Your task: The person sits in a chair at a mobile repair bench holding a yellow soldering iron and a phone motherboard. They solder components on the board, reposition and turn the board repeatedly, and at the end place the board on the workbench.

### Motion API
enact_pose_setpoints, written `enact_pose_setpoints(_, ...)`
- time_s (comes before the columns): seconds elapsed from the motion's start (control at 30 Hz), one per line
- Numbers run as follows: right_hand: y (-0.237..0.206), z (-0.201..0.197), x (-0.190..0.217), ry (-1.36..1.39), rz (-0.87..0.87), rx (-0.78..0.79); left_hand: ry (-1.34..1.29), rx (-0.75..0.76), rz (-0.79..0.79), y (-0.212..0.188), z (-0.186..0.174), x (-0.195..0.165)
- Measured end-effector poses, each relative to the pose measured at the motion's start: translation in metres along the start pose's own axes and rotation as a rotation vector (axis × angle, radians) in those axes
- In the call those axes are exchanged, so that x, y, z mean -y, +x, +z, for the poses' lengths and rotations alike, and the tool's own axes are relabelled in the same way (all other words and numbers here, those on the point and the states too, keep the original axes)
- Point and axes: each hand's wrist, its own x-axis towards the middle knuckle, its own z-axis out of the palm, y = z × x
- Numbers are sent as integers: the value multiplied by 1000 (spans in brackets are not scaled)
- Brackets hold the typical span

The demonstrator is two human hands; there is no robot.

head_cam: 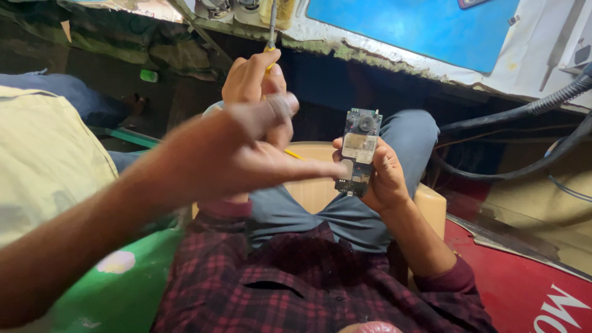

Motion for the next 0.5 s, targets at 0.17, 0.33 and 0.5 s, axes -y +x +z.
enact_pose_setpoints(0.17, 2, 2, 2, -14, -4, 3, -519, -927, 64, 28, 60, 41)
enact_pose_setpoints(0.33, 2, 0, 2, -39, -10, -6, -413, -1002, 67, 3, 172, 136)
enact_pose_setpoints(0.5, 2, -2, 2, -37, 6, 0, -521, -1055, -226, -18, 224, 186)
